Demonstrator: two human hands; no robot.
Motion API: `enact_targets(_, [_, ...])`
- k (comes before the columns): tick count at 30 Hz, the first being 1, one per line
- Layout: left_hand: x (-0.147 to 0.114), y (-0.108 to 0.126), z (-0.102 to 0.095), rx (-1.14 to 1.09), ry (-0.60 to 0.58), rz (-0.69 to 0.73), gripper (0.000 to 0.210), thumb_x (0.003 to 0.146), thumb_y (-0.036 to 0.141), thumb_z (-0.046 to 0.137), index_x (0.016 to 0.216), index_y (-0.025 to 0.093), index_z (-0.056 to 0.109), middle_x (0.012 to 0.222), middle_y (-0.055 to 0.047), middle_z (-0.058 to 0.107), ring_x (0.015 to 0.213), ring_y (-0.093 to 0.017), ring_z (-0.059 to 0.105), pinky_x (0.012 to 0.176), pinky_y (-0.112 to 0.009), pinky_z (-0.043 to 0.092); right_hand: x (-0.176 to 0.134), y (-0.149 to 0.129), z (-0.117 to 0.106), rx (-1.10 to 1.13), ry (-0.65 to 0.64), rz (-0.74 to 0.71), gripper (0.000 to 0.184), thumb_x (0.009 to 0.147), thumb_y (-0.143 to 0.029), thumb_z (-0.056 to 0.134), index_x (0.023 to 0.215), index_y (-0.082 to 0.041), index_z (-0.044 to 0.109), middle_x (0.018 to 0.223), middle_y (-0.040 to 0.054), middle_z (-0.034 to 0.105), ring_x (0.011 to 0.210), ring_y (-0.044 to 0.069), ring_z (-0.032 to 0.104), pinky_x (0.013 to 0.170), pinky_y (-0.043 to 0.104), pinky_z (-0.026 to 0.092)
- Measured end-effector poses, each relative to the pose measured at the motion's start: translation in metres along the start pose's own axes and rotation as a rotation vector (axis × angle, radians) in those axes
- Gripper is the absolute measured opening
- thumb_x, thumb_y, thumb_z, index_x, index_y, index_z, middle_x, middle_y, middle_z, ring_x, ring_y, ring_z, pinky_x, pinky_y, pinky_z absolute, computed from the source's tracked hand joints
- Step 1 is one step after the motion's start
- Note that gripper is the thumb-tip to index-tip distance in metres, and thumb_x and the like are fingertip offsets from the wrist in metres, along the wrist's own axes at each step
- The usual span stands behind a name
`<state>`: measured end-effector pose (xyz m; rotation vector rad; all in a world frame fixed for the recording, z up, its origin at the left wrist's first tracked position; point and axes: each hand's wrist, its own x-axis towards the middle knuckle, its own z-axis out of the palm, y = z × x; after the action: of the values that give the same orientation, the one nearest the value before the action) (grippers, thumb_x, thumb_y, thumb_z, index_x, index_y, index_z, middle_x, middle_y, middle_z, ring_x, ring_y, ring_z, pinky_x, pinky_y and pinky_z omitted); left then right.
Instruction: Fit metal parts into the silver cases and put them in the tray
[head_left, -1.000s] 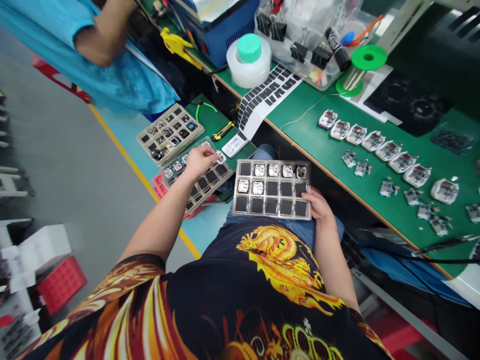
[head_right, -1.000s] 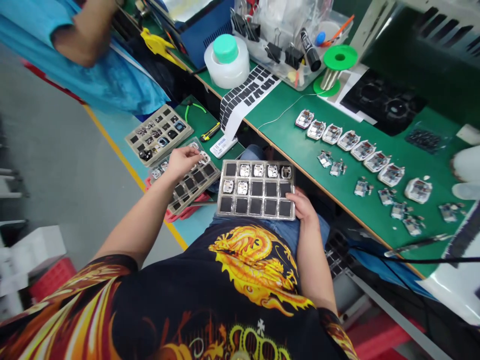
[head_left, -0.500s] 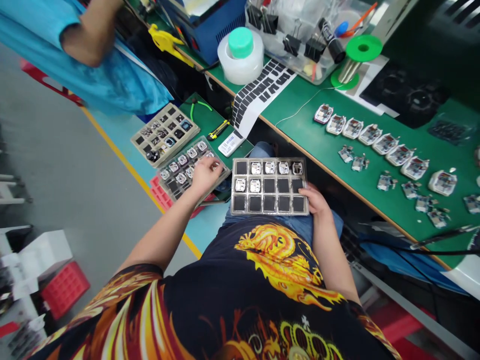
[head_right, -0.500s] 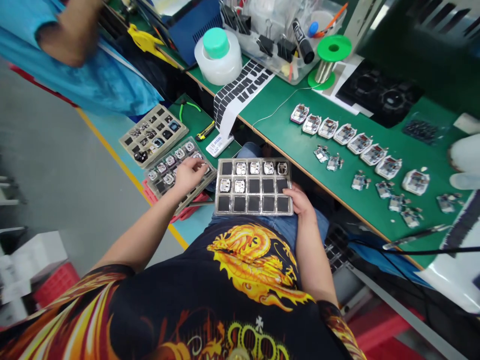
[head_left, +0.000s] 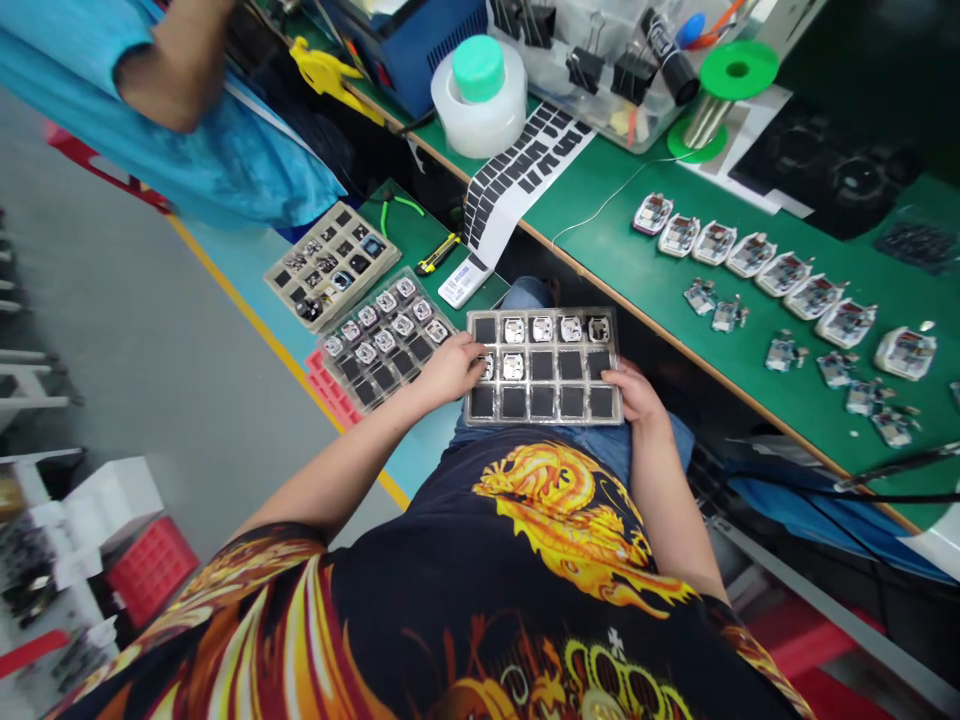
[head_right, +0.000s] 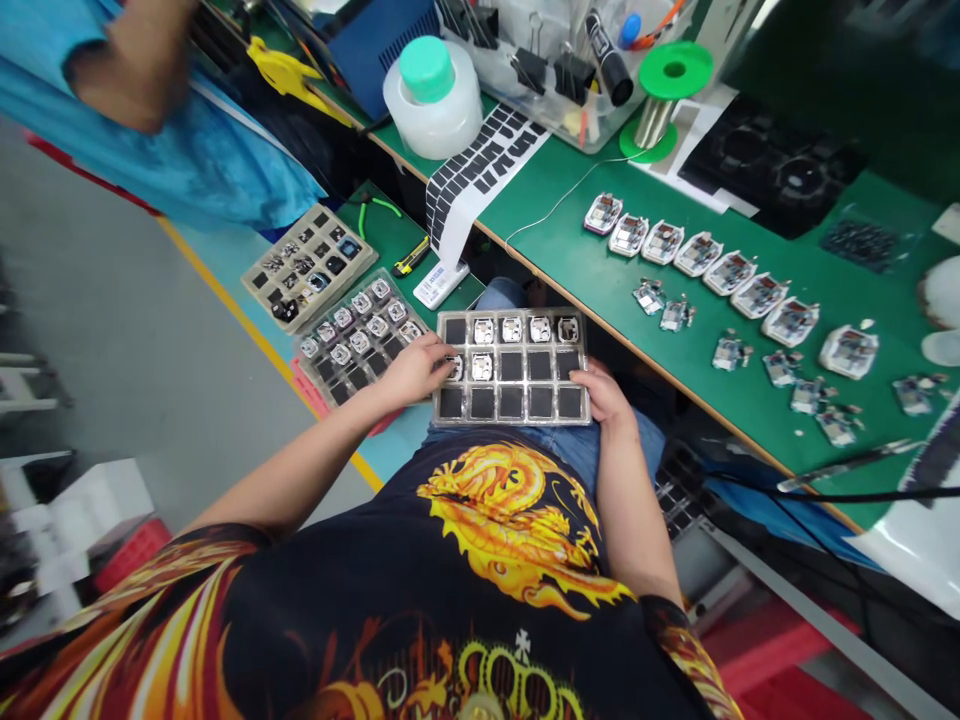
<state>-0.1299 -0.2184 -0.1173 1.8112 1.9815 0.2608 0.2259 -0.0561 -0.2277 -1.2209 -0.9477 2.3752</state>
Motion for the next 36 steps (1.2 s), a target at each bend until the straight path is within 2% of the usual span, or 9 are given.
enact_targets(5, [0.002, -0.004, -0.003, -0.031, 0.008, -0.017, 0.025, 0.098, 0.022, 0.056, 0.102, 0.019, 0.080, 0.099, -0.012, 0.066, 0.101, -0.030, 0.066, 0.095, -0.044, 0.056, 0.001, 0.000, -0.001, 0.002, -0.004, 0.002, 0.047, 0.062, -0.034, 0.093, 0.106, -0.024, 0.078, 0.086, 0.0031, 0.086, 0.073, 0.028, 0.082, 0.065, 0.038, 0.067])
enact_targets(11, [0.004, -0.004, -0.005, -0.076, 0.025, -0.045, 0.022, 0.097, 0.026, 0.060, 0.099, 0.020, 0.081, 0.095, -0.009, 0.067, 0.093, -0.027, 0.067, 0.090, -0.042, 0.057, 0.003, 0.002, -0.001, 0.010, -0.005, -0.011, 0.053, 0.063, -0.035, 0.093, 0.112, -0.026, 0.078, 0.092, 0.0035, 0.087, 0.082, 0.031, 0.085, 0.075, 0.043, 0.070])
enact_targets(14, [0.002, -0.006, -0.012, -0.088, 0.119, -0.068, 0.027, 0.102, 0.032, 0.056, 0.105, 0.020, 0.081, 0.102, -0.011, 0.069, 0.101, -0.028, 0.067, 0.096, -0.042, 0.056, 0.004, 0.003, -0.002, 0.017, -0.007, -0.009, 0.050, 0.062, -0.035, 0.093, 0.109, -0.025, 0.078, 0.093, 0.0041, 0.087, 0.082, 0.031, 0.085, 0.075, 0.043, 0.070])
enact_targets(17, [-0.007, -0.028, -0.026, -0.106, 0.316, -0.235, 0.027, 0.100, 0.036, 0.060, 0.108, 0.020, 0.081, 0.105, -0.010, 0.071, 0.103, -0.027, 0.067, 0.102, -0.042, 0.055, 0.003, 0.003, -0.002, 0.025, -0.006, -0.005, 0.048, 0.062, -0.034, 0.093, 0.106, -0.025, 0.078, 0.092, 0.0036, 0.087, 0.080, 0.030, 0.084, 0.074, 0.042, 0.070])
enact_targets(19, [-0.017, -0.052, -0.035, -0.096, 0.387, -0.400, 0.026, 0.096, 0.036, 0.063, 0.105, 0.020, 0.081, 0.101, -0.009, 0.071, 0.099, -0.026, 0.067, 0.100, -0.041, 0.054, 0.003, 0.002, -0.002, 0.030, -0.007, 0.000, 0.046, 0.062, -0.034, 0.093, 0.105, -0.024, 0.078, 0.090, 0.0039, 0.087, 0.078, 0.030, 0.084, 0.074, 0.042, 0.070])
enact_targets(23, [-0.038, -0.098, -0.036, -0.052, 0.402, -0.579, 0.024, 0.089, 0.032, 0.060, 0.095, 0.019, 0.079, 0.092, -0.009, 0.072, 0.096, -0.028, 0.066, 0.096, -0.042, 0.053, 0.004, 0.000, -0.001, 0.036, -0.018, 0.010, 0.045, 0.062, -0.032, 0.093, 0.104, -0.023, 0.078, 0.091, 0.0053, 0.087, 0.080, 0.032, 0.085, 0.074, 0.044, 0.071])
enact_targets(27, [-0.047, -0.119, -0.013, -0.047, 0.393, -0.659, 0.023, 0.086, 0.032, 0.059, 0.090, 0.019, 0.078, 0.084, -0.008, 0.071, 0.091, -0.028, 0.066, 0.091, -0.040, 0.053, 0.005, -0.002, 0.002, 0.041, -0.030, 0.005, 0.046, 0.062, -0.030, 0.094, 0.105, -0.024, 0.078, 0.095, 0.0057, 0.088, 0.086, 0.034, 0.086, 0.075, 0.044, 0.071])
enact_targets(32, [-0.034, -0.111, 0.006, -0.035, 0.476, -0.631, 0.025, 0.089, 0.030, 0.060, 0.103, 0.017, 0.077, 0.100, -0.012, 0.070, 0.097, -0.029, 0.065, 0.097, -0.043, 0.053, 0.004, -0.001, 0.003, 0.049, -0.031, 0.004, 0.045, 0.064, -0.033, 0.093, 0.105, -0.024, 0.078, 0.091, 0.0055, 0.087, 0.078, 0.031, 0.084, 0.068, 0.041, 0.069])
enact_targets(36, [-0.013, -0.073, 0.007, -0.041, 0.535, -0.475, 0.026, 0.100, 0.035, 0.060, 0.116, 0.020, 0.074, 0.106, -0.010, 0.067, 0.101, -0.027, 0.064, 0.102, -0.043, 0.053, 0.003, 0.001, 0.004, 0.060, -0.014, 0.000, 0.048, 0.062, -0.032, 0.092, 0.107, -0.023, 0.078, 0.093, 0.0049, 0.087, 0.073, 0.026, 0.082, 0.068, 0.037, 0.068])
